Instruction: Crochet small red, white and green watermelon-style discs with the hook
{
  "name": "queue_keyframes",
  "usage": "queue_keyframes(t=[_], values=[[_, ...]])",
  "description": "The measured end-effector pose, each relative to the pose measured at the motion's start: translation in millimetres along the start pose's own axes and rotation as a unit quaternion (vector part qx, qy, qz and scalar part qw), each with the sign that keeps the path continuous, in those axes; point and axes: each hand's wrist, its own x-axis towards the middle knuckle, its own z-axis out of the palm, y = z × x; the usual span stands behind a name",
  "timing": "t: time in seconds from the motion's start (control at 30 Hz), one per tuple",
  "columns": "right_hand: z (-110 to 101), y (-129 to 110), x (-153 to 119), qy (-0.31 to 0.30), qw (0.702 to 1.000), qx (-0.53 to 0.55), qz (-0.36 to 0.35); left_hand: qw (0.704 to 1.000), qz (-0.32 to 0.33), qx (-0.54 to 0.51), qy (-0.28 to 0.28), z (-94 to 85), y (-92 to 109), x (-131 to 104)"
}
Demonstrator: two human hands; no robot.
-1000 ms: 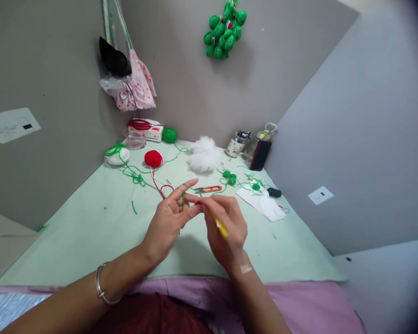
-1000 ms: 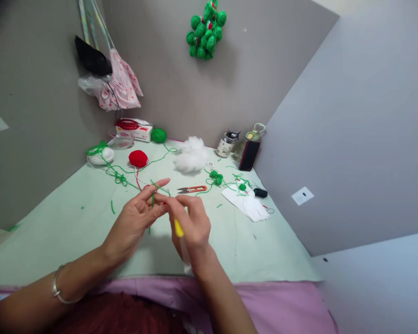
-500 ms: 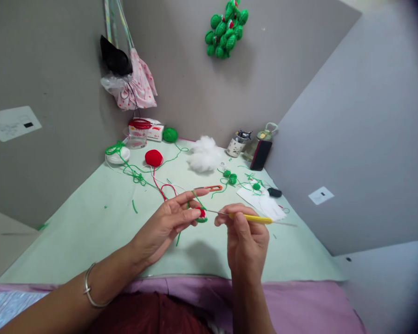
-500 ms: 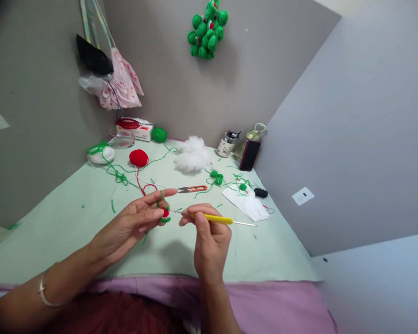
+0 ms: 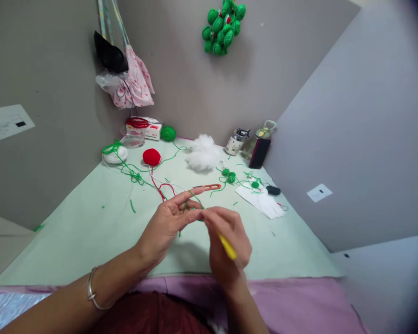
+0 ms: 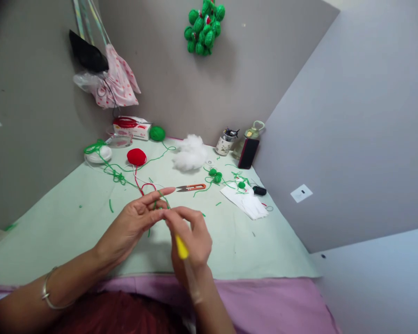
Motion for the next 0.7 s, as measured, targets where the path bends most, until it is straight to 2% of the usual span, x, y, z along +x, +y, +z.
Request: queue_keyframes(t=[0.07, 0.1, 0.17, 0.2, 0.27, 0.33, 0.4, 0.5, 0.57, 0.6, 0.7], values=[[0, 3, -5, 0.007, 0.994, -0.052, -0.092, 0.998, -0.044, -0.045, -0.011, -0.2, 0, 0], [0, 4, -6, 0.007, 0.995, -0.046, -0.084, 0.995, -0.073, -0.067, -0.02, -1.0, 0, 1], [-4, 4, -4, 0.018, 1.0, 0.01, -0.011, 0.989, -0.108, -0.097, -0.031, -2.9, 1, 2], [-6, 3, -1, 0.029, 0.998, 0.049, 0.037, 0.989, -0.104, -0.1, -0.03, -3.4, 2, 3], [-8, 1, 3, 0.043, 0.986, 0.123, 0.104, 0.995, -0.053, -0.082, -0.013, -2.3, 2, 2], [-6, 0, 4, 0.039, 0.983, 0.134, 0.118, 0.998, 0.01, -0.056, 0.006, 1.8, 1, 0], [-1, 1, -1, 0.026, 0.995, 0.064, 0.068, 0.998, 0.033, -0.054, 0.015, 6.9, -1, -2], [4, 4, -9, 0.039, 0.995, -0.052, -0.076, 0.995, -0.033, -0.092, -0.01, 10.1, -4, -4], [2, 5, -10, 0.048, 0.998, -0.025, -0.039, 0.99, -0.085, -0.111, -0.031, 7.9, -3, -3], [0, 5, -9, 0.048, 0.999, 0.007, 0.005, 0.989, -0.098, -0.11, -0.034, 6.0, -3, -2], [-8, 3, -2, 0.076, 0.979, 0.135, 0.132, 0.996, -0.06, -0.068, -0.014, 1.5, -2, 0]])
